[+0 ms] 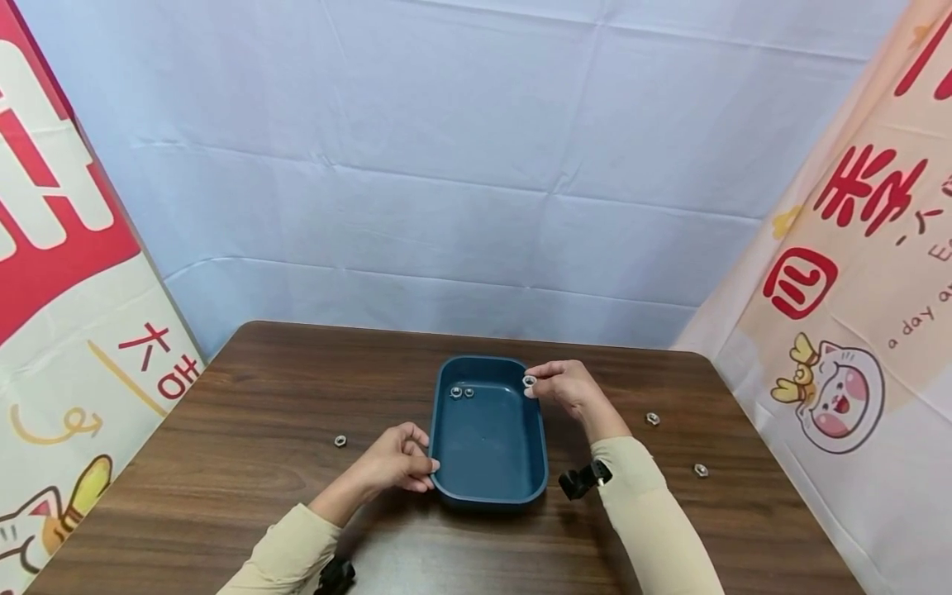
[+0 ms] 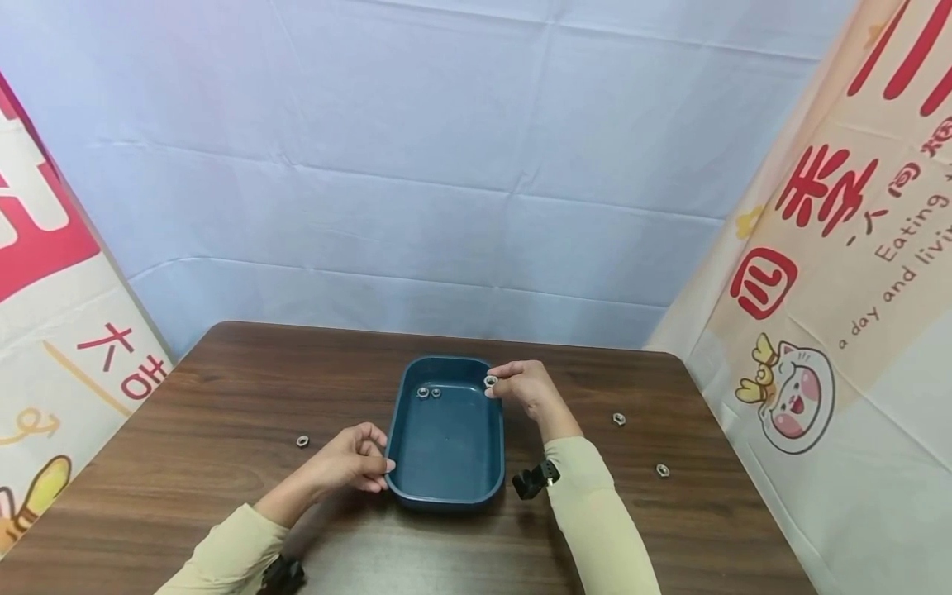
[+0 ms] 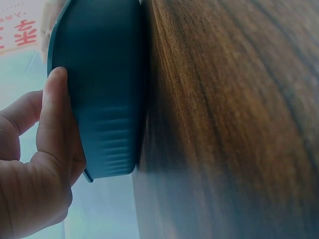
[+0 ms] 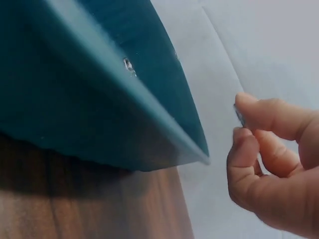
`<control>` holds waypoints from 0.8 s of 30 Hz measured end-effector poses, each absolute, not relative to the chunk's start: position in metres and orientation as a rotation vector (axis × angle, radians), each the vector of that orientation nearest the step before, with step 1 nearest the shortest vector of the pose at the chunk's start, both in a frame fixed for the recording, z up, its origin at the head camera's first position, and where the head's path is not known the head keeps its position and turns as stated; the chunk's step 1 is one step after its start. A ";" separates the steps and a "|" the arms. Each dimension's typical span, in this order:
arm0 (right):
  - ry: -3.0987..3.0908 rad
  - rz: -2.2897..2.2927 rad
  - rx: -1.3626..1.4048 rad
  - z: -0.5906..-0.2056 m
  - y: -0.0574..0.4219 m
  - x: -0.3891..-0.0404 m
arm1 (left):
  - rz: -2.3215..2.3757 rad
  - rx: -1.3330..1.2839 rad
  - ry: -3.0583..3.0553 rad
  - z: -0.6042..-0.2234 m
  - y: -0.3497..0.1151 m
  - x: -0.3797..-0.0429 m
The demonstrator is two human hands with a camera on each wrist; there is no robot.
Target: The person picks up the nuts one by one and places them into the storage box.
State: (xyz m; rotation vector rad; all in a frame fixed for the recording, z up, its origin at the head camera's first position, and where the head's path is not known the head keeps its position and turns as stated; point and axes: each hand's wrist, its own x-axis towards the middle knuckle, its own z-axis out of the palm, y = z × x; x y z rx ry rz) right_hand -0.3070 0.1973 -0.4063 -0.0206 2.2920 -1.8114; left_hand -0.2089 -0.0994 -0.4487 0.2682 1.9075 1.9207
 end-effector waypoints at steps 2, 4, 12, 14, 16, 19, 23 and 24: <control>2.351 -1.741 -0.019 -0.403 0.193 -0.308 | 1.921 0.271 1.907 -0.449 -0.100 -0.210; 2.411 -1.666 -0.011 -0.401 0.189 -0.309 | 1.919 0.273 1.908 -0.450 -0.100 -0.210; 2.432 -1.554 -0.008 -0.397 0.176 -0.317 | 1.926 0.282 1.899 -0.453 -0.099 -0.213; 2.395 -1.570 0.011 -0.397 0.173 -0.318 | 1.927 0.285 1.897 -0.453 -0.099 -0.214; 2.349 -1.605 0.039 -0.398 0.170 -0.321 | 1.928 0.285 1.894 -0.453 -0.099 -0.214; 2.299 -1.655 0.083 -0.402 0.164 -0.326 | 1.935 0.284 1.885 -0.454 -0.098 -0.216; 2.279 -1.689 0.117 -0.411 0.158 -0.331 | 1.938 0.285 1.879 -0.456 -0.097 -0.217; 2.278 -1.696 0.134 -0.413 0.157 -0.332 | 1.937 0.287 1.878 -0.456 -0.097 -0.218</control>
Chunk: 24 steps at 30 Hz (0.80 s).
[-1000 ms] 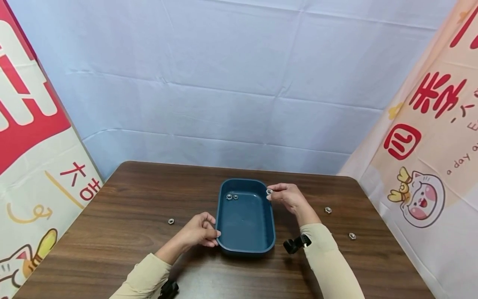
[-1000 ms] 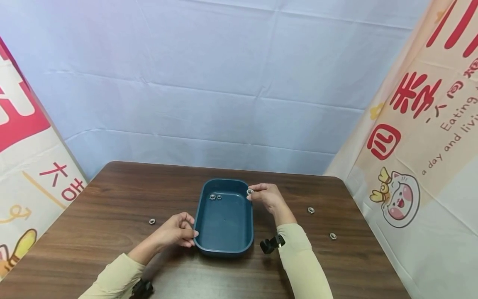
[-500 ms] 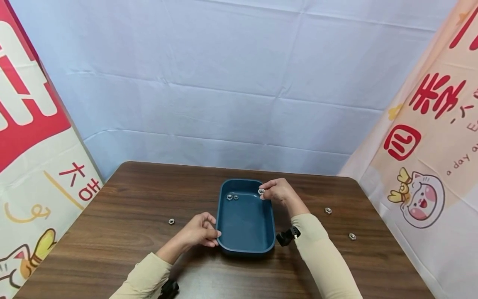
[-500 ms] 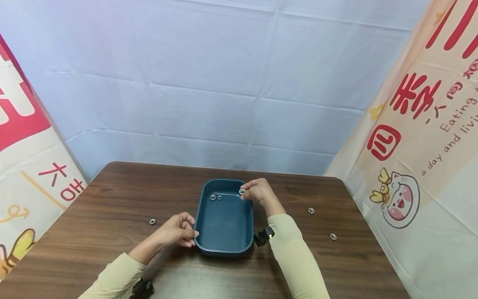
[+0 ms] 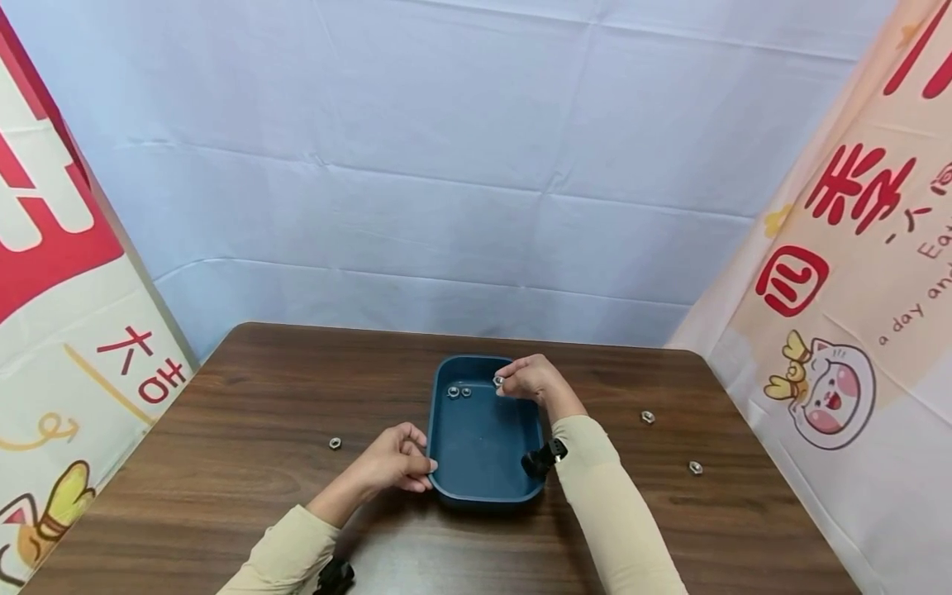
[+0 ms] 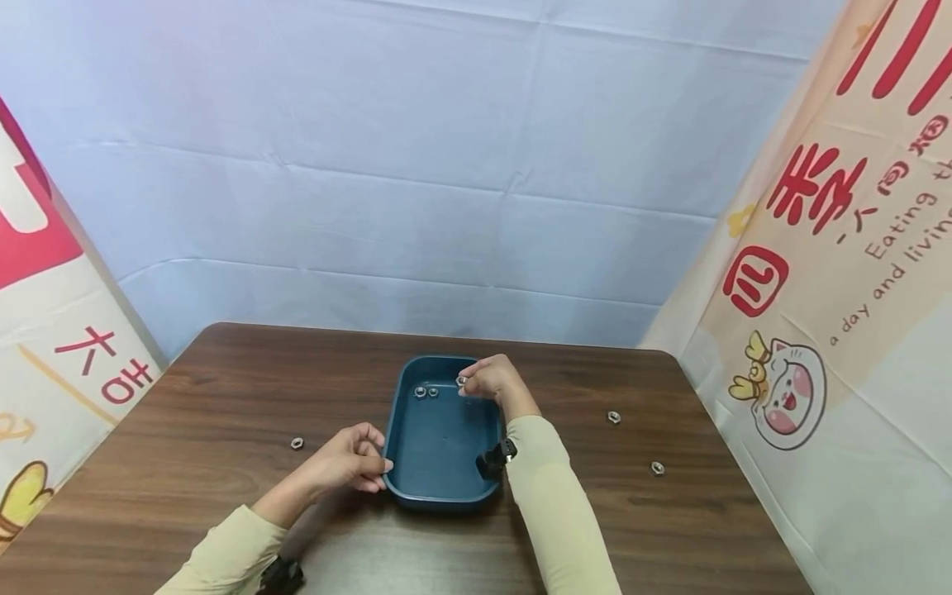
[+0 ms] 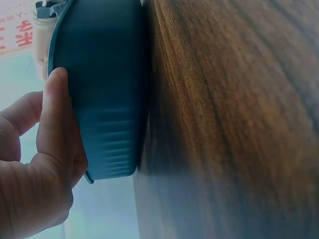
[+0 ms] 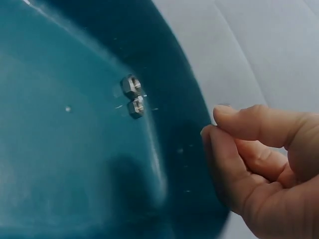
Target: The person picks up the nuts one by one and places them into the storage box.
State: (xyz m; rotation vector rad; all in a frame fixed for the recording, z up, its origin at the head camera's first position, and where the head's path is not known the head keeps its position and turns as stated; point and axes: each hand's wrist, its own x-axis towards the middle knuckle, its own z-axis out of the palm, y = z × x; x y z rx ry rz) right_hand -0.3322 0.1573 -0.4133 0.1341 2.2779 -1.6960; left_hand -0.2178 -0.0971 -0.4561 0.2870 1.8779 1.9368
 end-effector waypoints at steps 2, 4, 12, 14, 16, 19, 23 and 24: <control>2.289 -1.690 0.134 -0.417 0.154 -0.334 | 1.935 0.286 1.881 -0.457 -0.097 -0.219; 2.301 -1.679 0.126 -0.419 0.149 -0.336 | 1.931 0.286 1.886 -0.458 -0.098 -0.219; 2.325 -1.680 0.144 -0.424 0.136 -0.338 | 1.917 0.282 1.878 -0.458 -0.097 -0.220; 2.321 -1.687 0.154 -0.427 0.132 -0.339 | 1.915 0.279 1.881 -0.457 -0.097 -0.219; 2.324 -1.688 0.163 -0.430 0.128 -0.340 | 1.915 0.278 1.885 -0.456 -0.097 -0.219; 2.353 -1.666 0.200 -0.434 0.123 -0.341 | 1.917 0.281 1.886 -0.455 -0.097 -0.218; 2.437 -1.579 0.255 -0.440 0.119 -0.342 | 1.909 0.283 1.881 -0.455 -0.098 -0.218; 2.461 -1.550 0.269 -0.442 0.118 -0.343 | 1.907 0.283 1.880 -0.455 -0.098 -0.219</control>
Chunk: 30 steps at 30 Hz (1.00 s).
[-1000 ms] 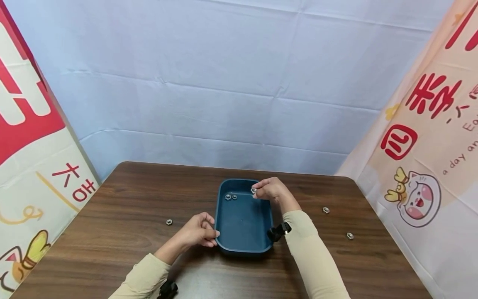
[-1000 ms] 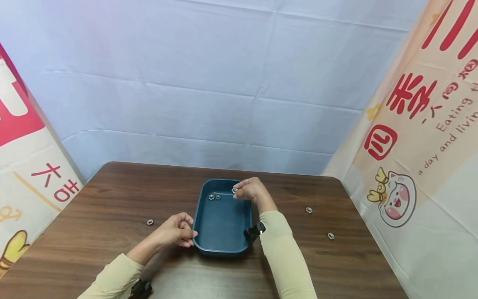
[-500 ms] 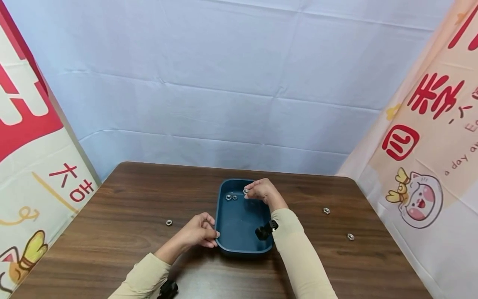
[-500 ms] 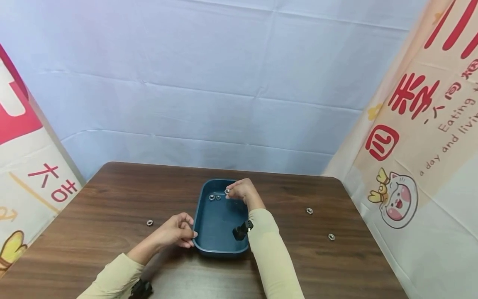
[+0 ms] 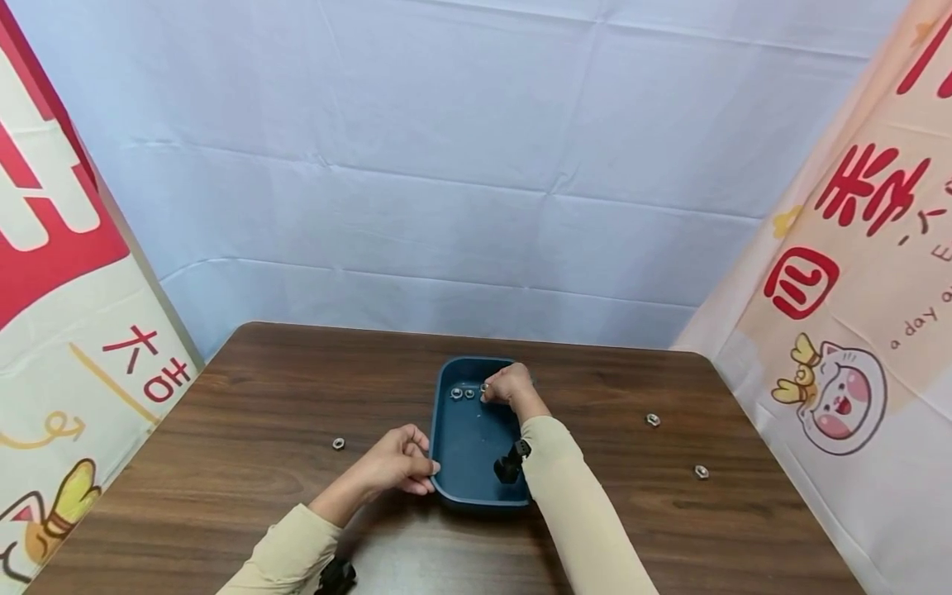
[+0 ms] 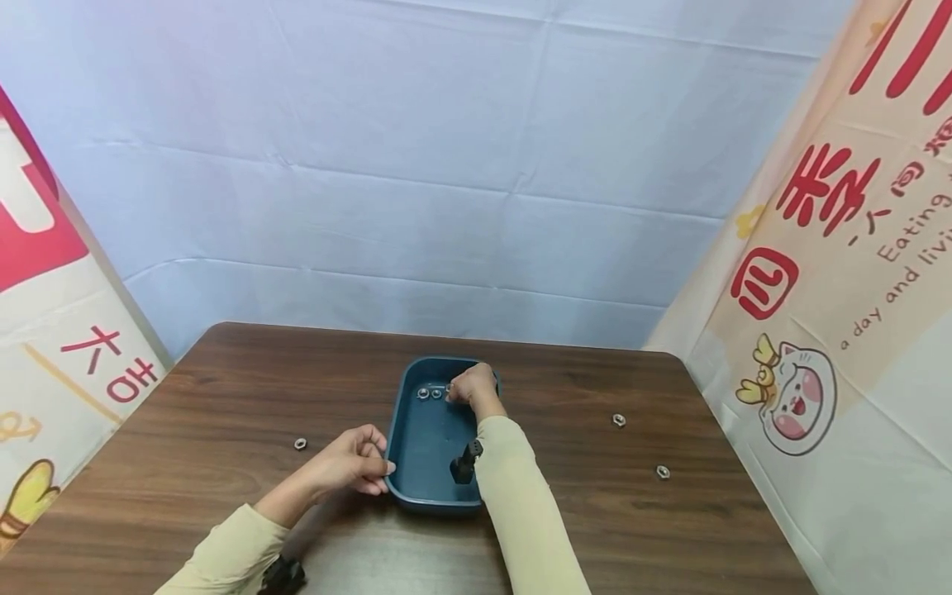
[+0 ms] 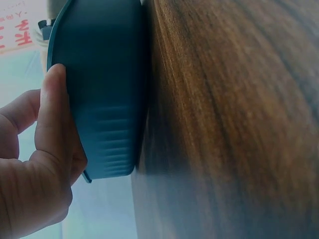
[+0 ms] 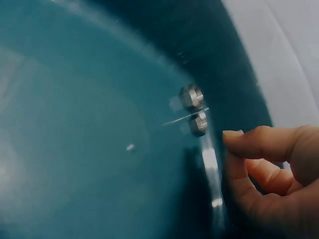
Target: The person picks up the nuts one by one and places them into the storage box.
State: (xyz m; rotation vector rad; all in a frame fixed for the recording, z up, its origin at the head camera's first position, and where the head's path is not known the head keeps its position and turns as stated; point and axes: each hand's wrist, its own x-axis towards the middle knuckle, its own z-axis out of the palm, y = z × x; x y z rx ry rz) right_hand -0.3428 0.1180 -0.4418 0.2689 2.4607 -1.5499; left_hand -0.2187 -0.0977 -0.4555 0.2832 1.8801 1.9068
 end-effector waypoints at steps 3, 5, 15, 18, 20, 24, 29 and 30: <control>2.487 -1.505 0.306 -0.446 0.117 -0.344 | 1.904 0.280 1.877 -0.456 -0.098 -0.220; 2.491 -1.485 0.319 -0.447 0.117 -0.345 | 1.907 0.280 1.875 -0.457 -0.098 -0.220; 2.441 -1.508 0.376 -0.449 0.117 -0.349 | 1.918 0.270 1.872 -0.456 -0.096 -0.220; 2.428 -1.507 0.377 -0.449 0.116 -0.349 | 1.917 0.267 1.869 -0.455 -0.096 -0.219; 2.457 -1.453 0.354 -0.448 0.116 -0.349 | 1.917 0.266 1.865 -0.456 -0.096 -0.219; 2.574 -1.244 0.238 -0.439 0.116 -0.348 | 1.917 0.262 1.868 -0.457 -0.096 -0.219; 2.714 -0.840 -0.197 -0.421 0.116 -0.345 | 1.914 0.260 1.882 -0.456 -0.095 -0.219; 2.723 -0.730 -0.290 -0.417 0.116 -0.343 | 1.912 0.258 1.885 -0.456 -0.095 -0.219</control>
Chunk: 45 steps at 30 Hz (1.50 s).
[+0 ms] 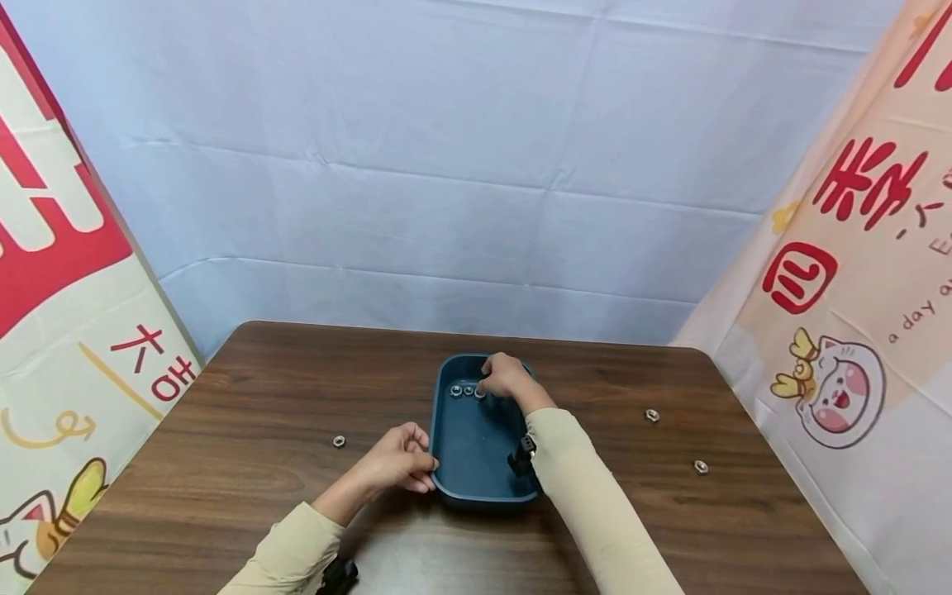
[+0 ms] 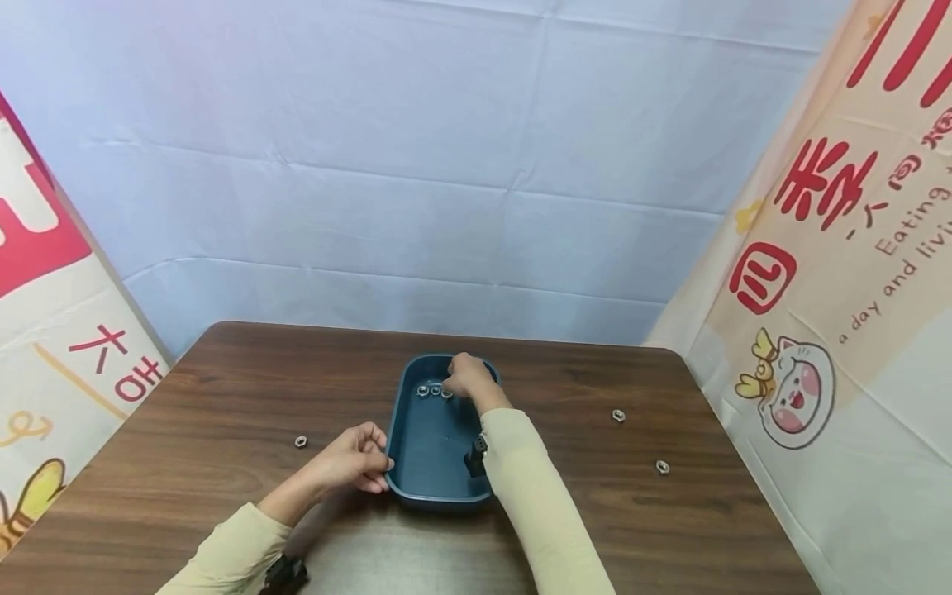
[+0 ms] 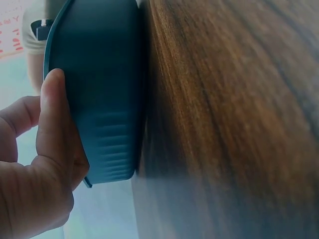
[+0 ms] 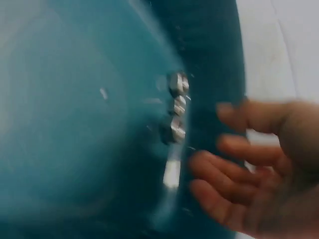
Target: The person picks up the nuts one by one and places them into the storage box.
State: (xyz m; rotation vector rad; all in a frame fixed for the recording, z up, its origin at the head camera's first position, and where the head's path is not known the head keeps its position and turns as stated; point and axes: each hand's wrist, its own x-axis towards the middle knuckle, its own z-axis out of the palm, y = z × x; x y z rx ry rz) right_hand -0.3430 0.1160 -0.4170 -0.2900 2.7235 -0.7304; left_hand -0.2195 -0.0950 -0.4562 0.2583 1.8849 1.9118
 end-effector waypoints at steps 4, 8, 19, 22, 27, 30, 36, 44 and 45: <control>2.668 -0.403 -0.505 -0.404 0.113 -0.337 | 1.902 0.266 1.900 -0.456 -0.095 -0.220; 2.627 -0.324 -0.522 -0.398 0.111 -0.332 | 1.898 0.282 1.905 -0.455 -0.095 -0.220; 2.641 -0.229 -0.602 -0.386 0.118 -0.312 | 1.875 0.280 1.891 -0.455 -0.096 -0.219; 2.672 -0.214 -0.653 -0.379 0.123 -0.306 | 1.846 0.282 1.923 -0.453 -0.096 -0.218; 2.712 -0.205 -0.704 -0.372 0.130 -0.299 | 1.829 0.262 1.945 -0.450 -0.095 -0.218; 2.724 -0.188 -0.717 -0.371 0.133 -0.296 | 1.839 0.253 1.930 -0.450 -0.095 -0.219; 2.761 -0.181 -0.706 -0.368 0.140 -0.291 | 1.895 0.324 1.870 -0.450 -0.096 -0.217; 2.819 -0.196 -0.680 -0.365 0.161 -0.286 | 1.881 0.258 1.881 -0.454 -0.093 -0.221; 2.822 -0.205 -0.680 -0.365 0.164 -0.285 | 1.884 0.255 1.879 -0.454 -0.093 -0.221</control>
